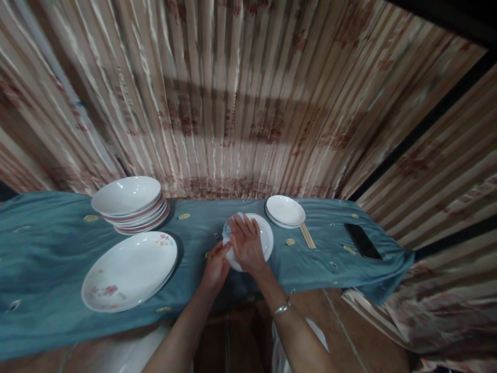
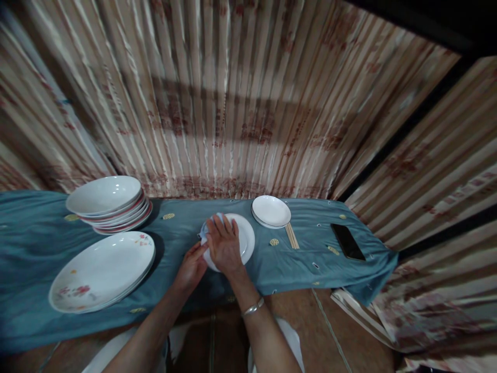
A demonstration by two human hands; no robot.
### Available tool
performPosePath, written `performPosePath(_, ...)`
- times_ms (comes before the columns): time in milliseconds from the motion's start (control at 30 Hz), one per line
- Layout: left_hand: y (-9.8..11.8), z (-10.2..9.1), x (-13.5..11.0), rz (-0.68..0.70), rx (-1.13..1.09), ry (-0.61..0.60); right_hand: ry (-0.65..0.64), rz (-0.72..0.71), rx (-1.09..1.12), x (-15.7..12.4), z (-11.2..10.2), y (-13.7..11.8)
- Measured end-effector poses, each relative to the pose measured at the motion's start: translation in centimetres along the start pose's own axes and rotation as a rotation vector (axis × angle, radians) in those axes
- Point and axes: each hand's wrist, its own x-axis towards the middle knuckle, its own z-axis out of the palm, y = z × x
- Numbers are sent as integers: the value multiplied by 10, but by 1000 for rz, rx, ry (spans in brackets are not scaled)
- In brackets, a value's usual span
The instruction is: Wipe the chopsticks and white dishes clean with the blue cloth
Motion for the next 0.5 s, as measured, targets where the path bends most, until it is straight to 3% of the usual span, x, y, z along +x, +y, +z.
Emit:
performPosePath(200, -3, -4, 1, -49, -76, 146, 175, 182, 38, -1, 2, 45)
performPosePath(500, -6, -24, 7, -123, -39, 110, 202, 329, 187, -27, 22, 75)
